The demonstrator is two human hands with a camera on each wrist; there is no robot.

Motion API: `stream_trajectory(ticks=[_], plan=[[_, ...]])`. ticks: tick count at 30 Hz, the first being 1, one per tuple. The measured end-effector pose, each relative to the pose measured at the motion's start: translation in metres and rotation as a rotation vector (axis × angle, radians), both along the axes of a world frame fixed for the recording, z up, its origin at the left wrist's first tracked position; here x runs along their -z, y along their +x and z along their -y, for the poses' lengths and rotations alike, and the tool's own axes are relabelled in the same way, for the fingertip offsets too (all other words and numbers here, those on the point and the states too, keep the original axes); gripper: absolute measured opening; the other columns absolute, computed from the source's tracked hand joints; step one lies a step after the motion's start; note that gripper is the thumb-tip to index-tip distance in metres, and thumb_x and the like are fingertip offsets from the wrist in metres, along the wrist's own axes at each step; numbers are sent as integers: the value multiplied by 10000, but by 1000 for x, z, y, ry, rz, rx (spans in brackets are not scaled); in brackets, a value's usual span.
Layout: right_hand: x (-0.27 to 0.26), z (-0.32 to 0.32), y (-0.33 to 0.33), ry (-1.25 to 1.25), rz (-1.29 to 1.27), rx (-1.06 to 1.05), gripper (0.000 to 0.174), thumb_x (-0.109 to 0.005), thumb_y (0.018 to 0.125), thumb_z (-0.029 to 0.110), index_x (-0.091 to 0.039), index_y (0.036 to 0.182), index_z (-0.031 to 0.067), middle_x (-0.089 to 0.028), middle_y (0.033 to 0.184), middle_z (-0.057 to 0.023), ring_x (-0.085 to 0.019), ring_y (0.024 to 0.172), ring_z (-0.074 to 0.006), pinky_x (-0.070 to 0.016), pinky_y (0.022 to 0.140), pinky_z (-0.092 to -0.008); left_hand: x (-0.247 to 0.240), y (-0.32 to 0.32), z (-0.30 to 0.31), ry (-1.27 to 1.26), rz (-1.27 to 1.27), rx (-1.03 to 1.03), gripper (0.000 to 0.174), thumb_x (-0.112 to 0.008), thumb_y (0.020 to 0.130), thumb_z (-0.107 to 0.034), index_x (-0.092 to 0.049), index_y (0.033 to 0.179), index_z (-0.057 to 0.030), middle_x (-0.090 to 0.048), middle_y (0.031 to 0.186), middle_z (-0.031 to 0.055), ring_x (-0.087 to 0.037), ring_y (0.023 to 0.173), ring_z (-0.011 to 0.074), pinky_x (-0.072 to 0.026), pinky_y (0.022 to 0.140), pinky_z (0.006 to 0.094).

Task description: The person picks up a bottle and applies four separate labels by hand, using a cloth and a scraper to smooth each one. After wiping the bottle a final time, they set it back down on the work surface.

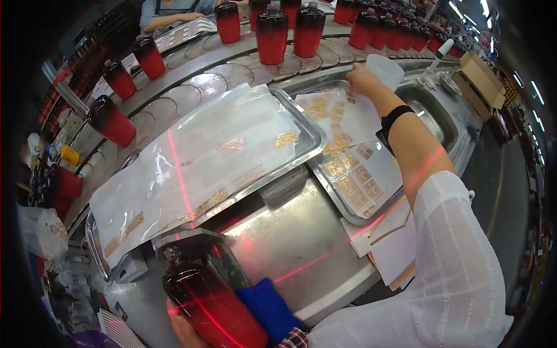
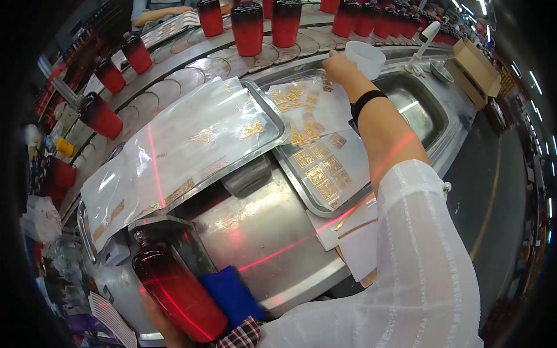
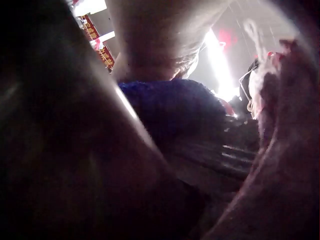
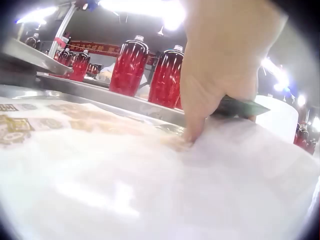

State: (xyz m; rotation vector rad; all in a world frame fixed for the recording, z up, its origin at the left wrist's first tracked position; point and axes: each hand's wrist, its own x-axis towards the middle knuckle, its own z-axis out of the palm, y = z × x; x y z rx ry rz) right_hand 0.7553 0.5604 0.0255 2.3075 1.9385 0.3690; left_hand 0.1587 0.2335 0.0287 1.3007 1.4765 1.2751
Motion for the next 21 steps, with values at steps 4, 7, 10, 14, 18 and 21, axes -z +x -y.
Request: stream_trajectory(ticks=[4,7,10,14,18,21], plan=[[-15,12,-19,151,19,-77,203,-692,776,219,-729,971,178,-586,1174,-82,-526,1178,-297,-523,868,-492,5,-7,0,46,-84,29,527,-245,1053,-352,-475,1339,26,-568,1234,150,-564,1105,238,-460,951,378],[-39,4,-25,186,-109,-190,179,-689,772,237,-726,923,148,-656,1052,-97,-597,1052,-300,-529,834,-469,-4,-4,-4,13,-18,109,528,-258,1046,-359,-468,1344,22,-576,1220,147,-575,1096,241,-469,948,375],[-53,2,-38,73,-488,-116,242,-677,783,292,-722,928,104,-698,952,-129,-644,945,-309,-529,831,-436,-1,0,-5,8,116,86,531,-266,1042,-371,-444,1362,14,-585,1199,151,-593,1070,245,-486,933,372],[-15,-5,-36,-55,-241,-96,246,-707,762,320,-717,834,85,-691,936,-182,-637,938,-314,-510,783,-444,6,1,-9,-16,307,166,587,-318,1038,-422,-349,1418,24,-523,1291,184,-568,1141,262,-463,978,382],[20,0,-28,-42,155,-171,237,-693,749,309,-746,867,110,-699,842,-143,-619,981,-349,-509,860,-473,-11,21,-9,-11,404,127,571,-280,1047,-427,-378,1406,6,-569,1264,185,-611,1105,267,-498,961,396],[-7,-4,-34,137,-13,-385,143,-704,736,215,-693,729,73,-653,786,-147,-600,888,-333,-482,791,-451,-14,12,-14,-54,391,238,565,-300,1049,-419,-367,1404,15,-551,1298,182,-599,1129,256,-490,969,386]])
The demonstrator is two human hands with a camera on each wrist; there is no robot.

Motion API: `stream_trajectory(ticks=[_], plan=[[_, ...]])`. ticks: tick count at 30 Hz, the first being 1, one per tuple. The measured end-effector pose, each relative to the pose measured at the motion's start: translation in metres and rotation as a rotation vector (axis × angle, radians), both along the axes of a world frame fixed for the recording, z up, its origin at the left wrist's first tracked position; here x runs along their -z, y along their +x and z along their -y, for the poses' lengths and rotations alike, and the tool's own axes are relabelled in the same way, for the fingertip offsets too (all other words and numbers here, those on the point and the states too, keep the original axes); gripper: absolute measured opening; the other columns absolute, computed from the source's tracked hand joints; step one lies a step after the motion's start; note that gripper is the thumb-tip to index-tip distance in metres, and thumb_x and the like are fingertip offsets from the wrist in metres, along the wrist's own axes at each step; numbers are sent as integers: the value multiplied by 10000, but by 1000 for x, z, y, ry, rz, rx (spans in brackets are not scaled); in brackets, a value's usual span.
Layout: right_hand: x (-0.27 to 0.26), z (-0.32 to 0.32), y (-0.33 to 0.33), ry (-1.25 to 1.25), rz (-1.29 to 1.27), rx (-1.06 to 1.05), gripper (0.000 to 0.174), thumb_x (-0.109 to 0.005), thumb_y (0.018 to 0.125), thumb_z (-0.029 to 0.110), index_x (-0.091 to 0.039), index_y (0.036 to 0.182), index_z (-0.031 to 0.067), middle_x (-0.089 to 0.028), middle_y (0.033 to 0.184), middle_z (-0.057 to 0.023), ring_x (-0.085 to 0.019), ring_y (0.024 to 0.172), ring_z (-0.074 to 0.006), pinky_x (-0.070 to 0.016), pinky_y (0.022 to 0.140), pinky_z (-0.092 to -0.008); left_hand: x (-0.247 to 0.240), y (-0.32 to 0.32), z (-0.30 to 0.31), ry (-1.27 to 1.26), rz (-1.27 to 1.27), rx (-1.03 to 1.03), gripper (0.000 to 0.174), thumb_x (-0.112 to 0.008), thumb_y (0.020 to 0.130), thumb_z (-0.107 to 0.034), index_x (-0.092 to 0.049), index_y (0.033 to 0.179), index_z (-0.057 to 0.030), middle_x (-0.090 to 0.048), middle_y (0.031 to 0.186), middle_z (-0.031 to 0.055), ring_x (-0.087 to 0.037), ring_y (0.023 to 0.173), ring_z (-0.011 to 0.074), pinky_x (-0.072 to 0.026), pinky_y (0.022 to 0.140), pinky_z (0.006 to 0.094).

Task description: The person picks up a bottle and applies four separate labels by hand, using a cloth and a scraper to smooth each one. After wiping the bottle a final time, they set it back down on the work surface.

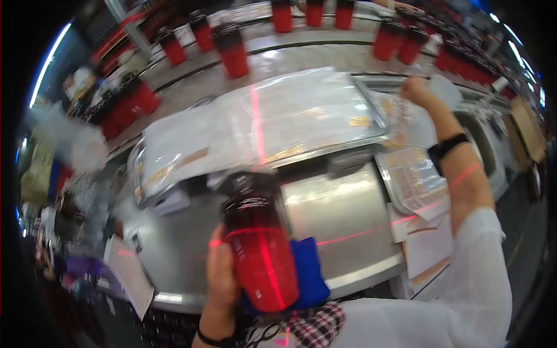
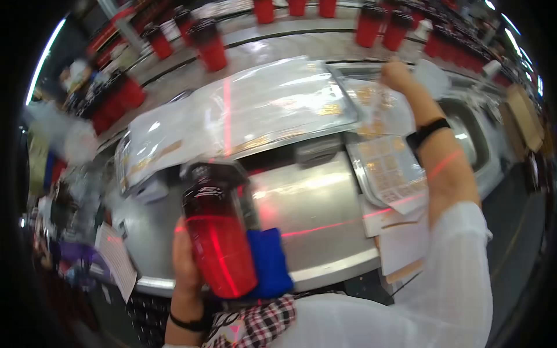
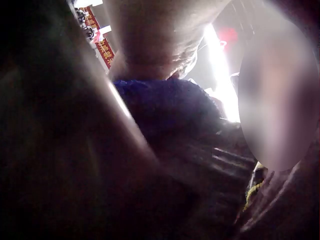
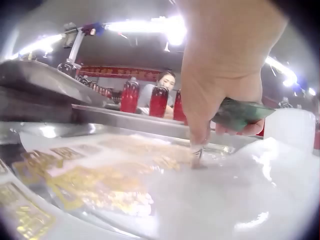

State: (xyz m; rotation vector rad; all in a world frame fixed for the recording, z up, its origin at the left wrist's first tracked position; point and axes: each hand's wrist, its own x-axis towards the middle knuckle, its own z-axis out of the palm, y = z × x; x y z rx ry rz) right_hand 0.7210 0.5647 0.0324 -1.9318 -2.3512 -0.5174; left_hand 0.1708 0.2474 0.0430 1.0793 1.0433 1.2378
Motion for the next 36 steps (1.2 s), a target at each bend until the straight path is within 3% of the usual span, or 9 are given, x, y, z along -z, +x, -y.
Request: stream_trajectory(ticks=[1,3,9,11,13,17,22,30,36], plan=[[-34,18,-30,-89,-138,65,158,-710,748,210,-703,814,66,-610,956,-178,-595,932,-348,-490,813,-453,0,-2,-1,-8,31,36,559,-305,1050,-414,-369,1400,18,-549,1299,177,-597,1129,248,-487,970,378],[-62,37,-60,66,-243,-225,174,-742,751,176,-654,776,28,-584,935,-164,-594,879,-331,-493,761,-405,-2,-7,-2,-35,64,59,559,-354,1047,-385,-339,1414,36,-540,1308,164,-563,1165,215,-451,997,346],[-150,177,-226,-113,-558,-605,178,-690,865,109,-532,852,27,-557,1062,-74,-546,985,-206,-432,850,-301,-10,-7,-3,-36,166,155,542,-398,1050,-343,-335,1423,45,-542,1308,146,-547,1176,180,-433,1012,322],[-173,220,-268,-255,-697,-569,154,-695,866,112,-565,850,29,-575,1075,-77,-544,945,-182,-435,819,-292,-15,-6,-4,-41,168,131,534,-415,1049,-323,-337,1429,45,-544,1308,144,-545,1179,178,-430,1017,323],[-173,240,-294,-187,-762,-777,125,-700,859,103,-597,842,34,-578,1073,-71,-543,848,-162,-443,748,-287,-17,-7,1,-47,127,101,531,-433,1047,-305,-338,1435,45,-545,1312,143,-541,1185,178,-424,1025,324],[-154,264,-337,-343,-912,-749,130,-695,865,110,-597,845,27,-575,1063,-71,-559,885,-154,-466,700,-276,-18,-9,3,-8,124,117,531,-448,1043,-274,-328,1447,50,-533,1331,147,-527,1204,180,-410,1039,327],[-95,251,-359,-377,-968,-700,134,-697,866,121,-624,887,11,-579,1122,-105,-591,958,-227,-493,812,-327,-12,-8,8,41,198,56,569,-499,1022,-237,-285,1461,55,-490,1362,164,-524,1198,192,-435,1012,325],[-89,243,-361,-372,-1022,-672,165,-695,855,142,-624,889,-3,-595,1019,-132,-599,943,-299,-496,825,-370,-19,9,10,102,48,39,726,-610,959,-222,-186,1483,50,-471,1322,187,-514,1204,216,-444,1002,338],[-92,239,-361,-417,-982,-655,172,-708,852,129,-608,895,-4,-596,1054,-132,-594,960,-284,-486,827,-362,-12,7,8,91,109,46,778,-634,941,-232,-159,1491,47,-452,1340,186,-519,1197,223,-441,1008,345]])
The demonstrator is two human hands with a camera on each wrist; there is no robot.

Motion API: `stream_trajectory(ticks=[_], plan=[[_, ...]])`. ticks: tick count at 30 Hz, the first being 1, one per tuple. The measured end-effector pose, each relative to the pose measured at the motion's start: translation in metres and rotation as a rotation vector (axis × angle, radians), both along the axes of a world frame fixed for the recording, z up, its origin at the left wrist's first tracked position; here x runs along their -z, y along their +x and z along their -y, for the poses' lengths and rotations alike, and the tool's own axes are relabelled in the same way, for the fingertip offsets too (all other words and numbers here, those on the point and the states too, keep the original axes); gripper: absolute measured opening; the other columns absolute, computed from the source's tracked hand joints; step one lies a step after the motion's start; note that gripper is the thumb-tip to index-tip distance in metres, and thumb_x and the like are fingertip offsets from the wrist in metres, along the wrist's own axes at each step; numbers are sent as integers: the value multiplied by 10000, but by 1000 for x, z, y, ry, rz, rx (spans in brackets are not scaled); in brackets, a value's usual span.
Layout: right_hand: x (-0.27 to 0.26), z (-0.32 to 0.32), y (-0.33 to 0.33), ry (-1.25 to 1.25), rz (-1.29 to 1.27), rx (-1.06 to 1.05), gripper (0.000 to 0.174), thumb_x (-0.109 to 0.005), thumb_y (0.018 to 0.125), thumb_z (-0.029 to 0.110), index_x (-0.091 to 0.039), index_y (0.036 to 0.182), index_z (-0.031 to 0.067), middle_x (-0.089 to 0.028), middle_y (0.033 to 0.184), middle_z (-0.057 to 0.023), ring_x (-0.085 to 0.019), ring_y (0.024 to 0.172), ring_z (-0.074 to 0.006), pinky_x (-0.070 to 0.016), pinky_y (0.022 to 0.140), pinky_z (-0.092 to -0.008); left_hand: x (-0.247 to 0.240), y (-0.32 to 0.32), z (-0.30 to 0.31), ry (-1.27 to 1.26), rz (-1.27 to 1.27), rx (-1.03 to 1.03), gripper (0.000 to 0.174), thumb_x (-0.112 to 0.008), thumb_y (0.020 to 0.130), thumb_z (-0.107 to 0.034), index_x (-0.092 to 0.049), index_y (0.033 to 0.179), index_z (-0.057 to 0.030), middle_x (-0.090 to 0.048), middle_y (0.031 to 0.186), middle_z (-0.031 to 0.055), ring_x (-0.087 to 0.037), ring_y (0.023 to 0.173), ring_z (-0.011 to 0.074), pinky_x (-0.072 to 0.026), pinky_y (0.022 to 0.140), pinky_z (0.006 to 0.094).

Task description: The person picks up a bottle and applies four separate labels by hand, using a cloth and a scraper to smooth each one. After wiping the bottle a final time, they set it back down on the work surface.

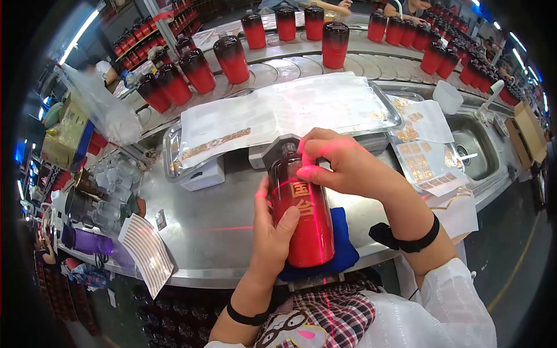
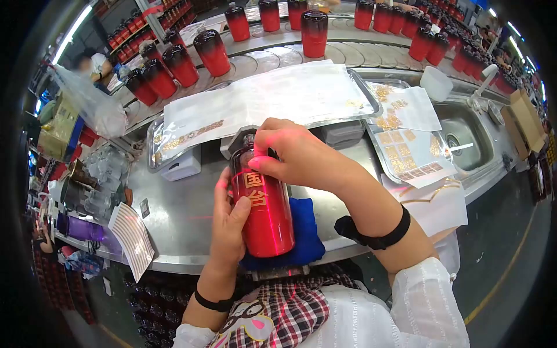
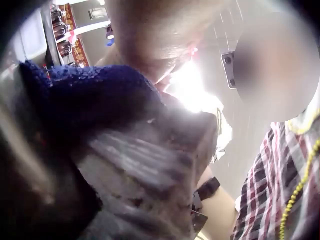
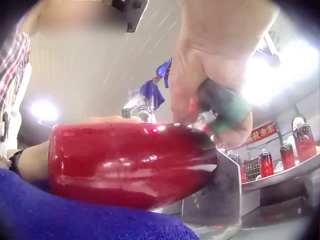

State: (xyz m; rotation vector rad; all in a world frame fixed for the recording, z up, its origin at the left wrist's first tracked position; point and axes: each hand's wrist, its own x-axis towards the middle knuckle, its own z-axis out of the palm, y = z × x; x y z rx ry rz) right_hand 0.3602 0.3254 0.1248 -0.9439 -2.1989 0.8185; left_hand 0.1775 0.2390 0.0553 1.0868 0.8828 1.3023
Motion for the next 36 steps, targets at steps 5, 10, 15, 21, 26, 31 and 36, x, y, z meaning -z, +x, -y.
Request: stream_trajectory(ticks=[5,10,15,21,26,31,36], plan=[[1,-1,-1,61,6,-8,166,-705,852,133,-609,895,4,-589,1015,-134,-581,953,-298,-475,834,-373,-2,2,0,11,-28,-8,779,-628,940,-228,-154,1494,46,-441,1356,190,-516,1200,223,-439,1010,346],[1,-1,-2,84,15,-7,179,-702,857,148,-604,891,2,-580,986,-133,-571,937,-302,-470,824,-380,-2,2,0,15,-16,1,783,-629,937,-226,-152,1495,44,-433,1368,190,-511,1207,225,-434,1015,348],[3,-2,-2,121,0,-19,199,-706,856,160,-591,883,-1,-572,975,-134,-565,921,-304,-468,814,-384,-1,1,1,22,-35,2,785,-625,939,-228,-145,1496,48,-429,1371,181,-501,1217,222,-426,1023,349],[4,-2,-3,109,13,-8,204,-708,857,160,-582,872,-1,-568,973,-134,-568,921,-304,-470,807,-381,-1,1,1,-19,101,15,776,-615,947,-220,-137,1499,43,-408,1388,176,-492,1227,220,-425,1025,347],[2,-2,-4,96,7,-9,195,-708,859,155,-584,866,4,-565,966,-129,-565,909,-300,-469,795,-377,-2,3,0,0,33,14,779,-616,947,-203,-128,1502,42,-403,1394,177,-488,1232,220,-424,1031,349],[3,-1,-3,120,8,-7,201,-712,856,156,-583,859,2,-566,970,-130,-563,906,-298,-469,795,-376,-2,3,1,-7,21,4,779,-618,943,-201,-132,1500,46,-404,1395,186,-492,1231,226,-422,1034,352],[5,-1,-4,141,1,-5,204,-711,854,157,-579,863,2,-565,975,-135,-557,923,-302,-467,809,-381,0,1,0,6,-53,-11,770,-611,940,-196,-140,1497,52,-404,1397,191,-492,1233,234,-421,1036,354]])
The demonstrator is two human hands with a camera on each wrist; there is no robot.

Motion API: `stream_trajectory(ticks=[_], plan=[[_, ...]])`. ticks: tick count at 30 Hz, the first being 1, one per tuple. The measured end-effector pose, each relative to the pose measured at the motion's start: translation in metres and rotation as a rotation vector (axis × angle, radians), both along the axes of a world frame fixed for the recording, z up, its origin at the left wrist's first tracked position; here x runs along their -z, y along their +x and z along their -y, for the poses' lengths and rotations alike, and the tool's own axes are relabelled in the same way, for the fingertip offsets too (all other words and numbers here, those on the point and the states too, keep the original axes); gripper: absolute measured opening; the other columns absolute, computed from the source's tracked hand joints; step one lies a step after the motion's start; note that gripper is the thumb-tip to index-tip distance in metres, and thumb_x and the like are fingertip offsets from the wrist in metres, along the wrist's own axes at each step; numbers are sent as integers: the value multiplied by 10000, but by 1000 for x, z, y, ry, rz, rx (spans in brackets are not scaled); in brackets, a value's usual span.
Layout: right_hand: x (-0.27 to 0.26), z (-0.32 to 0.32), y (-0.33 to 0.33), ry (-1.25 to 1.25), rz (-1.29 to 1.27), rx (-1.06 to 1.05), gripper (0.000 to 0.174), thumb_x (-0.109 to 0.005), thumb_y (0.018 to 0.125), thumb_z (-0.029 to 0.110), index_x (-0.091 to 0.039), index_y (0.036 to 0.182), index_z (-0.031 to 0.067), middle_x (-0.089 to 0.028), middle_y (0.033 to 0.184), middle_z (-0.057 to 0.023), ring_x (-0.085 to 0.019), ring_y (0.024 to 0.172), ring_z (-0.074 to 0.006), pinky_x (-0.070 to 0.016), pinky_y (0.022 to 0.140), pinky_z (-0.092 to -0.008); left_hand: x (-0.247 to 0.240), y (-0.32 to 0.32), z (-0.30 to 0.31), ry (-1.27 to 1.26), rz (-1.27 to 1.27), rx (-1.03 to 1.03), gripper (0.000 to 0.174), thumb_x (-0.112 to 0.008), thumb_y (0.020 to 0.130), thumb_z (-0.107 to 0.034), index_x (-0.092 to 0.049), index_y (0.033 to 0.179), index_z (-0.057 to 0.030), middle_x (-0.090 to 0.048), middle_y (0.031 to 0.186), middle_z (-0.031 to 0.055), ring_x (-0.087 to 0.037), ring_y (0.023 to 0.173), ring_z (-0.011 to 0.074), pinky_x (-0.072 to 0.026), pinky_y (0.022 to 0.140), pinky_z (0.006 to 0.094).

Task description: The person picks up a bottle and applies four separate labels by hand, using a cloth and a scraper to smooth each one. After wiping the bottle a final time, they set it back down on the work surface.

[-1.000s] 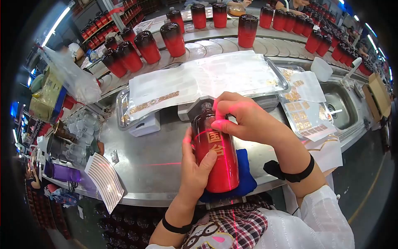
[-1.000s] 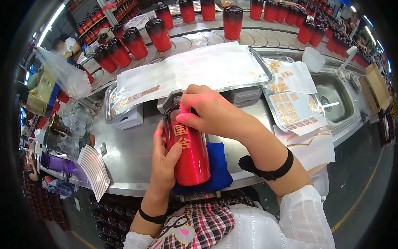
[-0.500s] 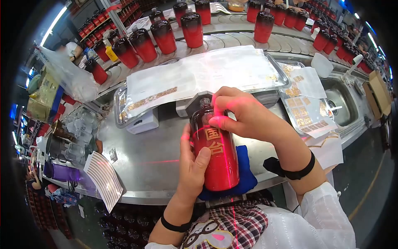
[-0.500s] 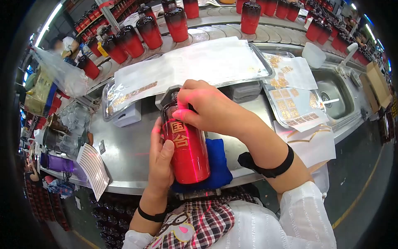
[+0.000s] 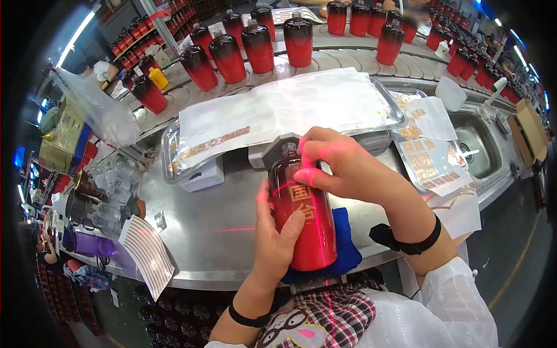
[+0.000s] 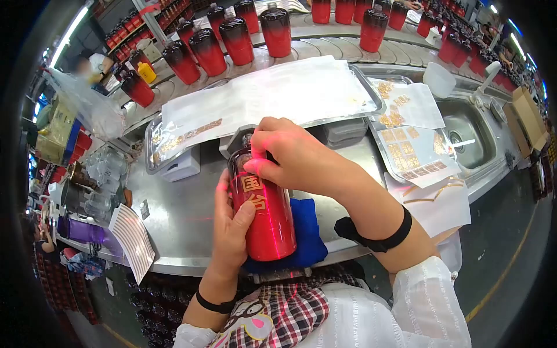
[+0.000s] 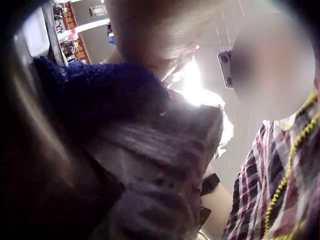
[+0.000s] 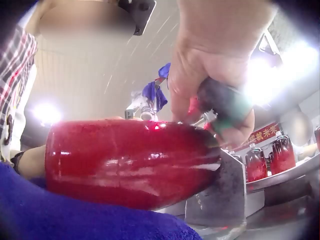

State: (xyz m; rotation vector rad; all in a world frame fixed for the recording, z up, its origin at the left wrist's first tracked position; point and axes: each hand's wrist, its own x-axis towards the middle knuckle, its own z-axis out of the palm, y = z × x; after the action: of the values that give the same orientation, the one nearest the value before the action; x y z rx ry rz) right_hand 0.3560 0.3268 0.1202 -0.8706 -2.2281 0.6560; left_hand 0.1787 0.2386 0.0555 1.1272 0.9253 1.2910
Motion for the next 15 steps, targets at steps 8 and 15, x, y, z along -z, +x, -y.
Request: stream_trajectory(ticks=[8,15], plan=[[-4,2,-4,-44,-8,67,173,-688,841,141,-599,877,-3,-576,949,-152,-552,969,-341,-466,846,-407,-5,3,1,6,2,0,753,-596,931,-162,-146,1497,50,-412,1397,190,-499,1228,229,-420,1037,356],[2,30,1,303,-138,233,251,-687,805,38,-622,1046,17,-586,1046,-153,-551,1036,-357,-471,895,-427,-14,-6,-6,-68,141,2,676,-543,979,-186,-166,1489,49,-451,1373,180,-500,1221,211,-416,1037,346]])
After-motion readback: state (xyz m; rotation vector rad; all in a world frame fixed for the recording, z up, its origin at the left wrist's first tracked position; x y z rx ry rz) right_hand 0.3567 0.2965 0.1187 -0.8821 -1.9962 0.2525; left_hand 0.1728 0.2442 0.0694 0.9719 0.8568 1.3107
